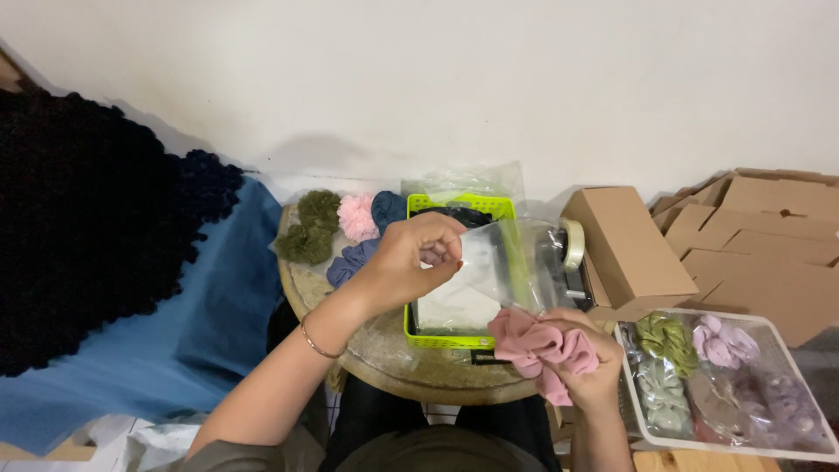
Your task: The person places scrunchies into plastic bags, uses a tool to help seal or finish the bags, and puts the bagged scrunchies into a storage basket.
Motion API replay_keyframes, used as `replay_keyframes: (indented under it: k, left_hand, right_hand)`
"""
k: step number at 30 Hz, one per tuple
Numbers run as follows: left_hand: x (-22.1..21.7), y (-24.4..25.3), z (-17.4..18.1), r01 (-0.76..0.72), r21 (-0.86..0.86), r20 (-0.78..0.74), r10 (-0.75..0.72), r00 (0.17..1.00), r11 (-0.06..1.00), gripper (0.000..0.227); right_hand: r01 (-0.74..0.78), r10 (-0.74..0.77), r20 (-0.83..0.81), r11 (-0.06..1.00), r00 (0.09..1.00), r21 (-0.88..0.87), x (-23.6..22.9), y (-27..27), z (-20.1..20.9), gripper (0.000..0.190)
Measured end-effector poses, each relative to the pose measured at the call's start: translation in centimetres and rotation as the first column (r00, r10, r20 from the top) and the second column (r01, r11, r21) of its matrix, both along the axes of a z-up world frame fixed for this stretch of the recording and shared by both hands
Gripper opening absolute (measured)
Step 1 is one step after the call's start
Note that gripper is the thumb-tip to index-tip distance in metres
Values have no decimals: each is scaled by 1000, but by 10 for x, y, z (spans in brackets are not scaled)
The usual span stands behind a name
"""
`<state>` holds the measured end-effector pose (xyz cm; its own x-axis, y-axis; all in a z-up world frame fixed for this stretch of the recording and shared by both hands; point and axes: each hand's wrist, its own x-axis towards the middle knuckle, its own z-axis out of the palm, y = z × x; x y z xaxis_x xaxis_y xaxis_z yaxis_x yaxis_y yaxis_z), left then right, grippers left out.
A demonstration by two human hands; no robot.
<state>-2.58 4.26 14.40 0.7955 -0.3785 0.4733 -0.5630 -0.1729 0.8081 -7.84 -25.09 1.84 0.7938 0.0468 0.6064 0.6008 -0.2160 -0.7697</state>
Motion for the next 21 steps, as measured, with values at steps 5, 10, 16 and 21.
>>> replay_keyframes:
  k: [5, 10, 16, 21]
  left_hand:
    - [0, -2, -5, -52, 16, -14, 52, 999, 999, 11]
    - [2, 5, -2, -127, 123, 24, 125, 992, 984, 14]
    - [-14, 9, 19, -64, 408, -69, 100, 993, 911, 42]
    - [-19, 1, 19, -43, 520, -30, 68, 997, 853, 59]
  right_hand:
    - [-9, 13, -71, 998, 997, 59, 5, -7, -20, 44]
    - [6, -23, -115, 990, 993, -142, -3, -1, 11, 37]
    - [-334, 326, 146, 942, 934, 39, -5, -52, 13, 45]
    - [-671, 657, 159, 687, 737, 279, -16, -44, 80, 40]
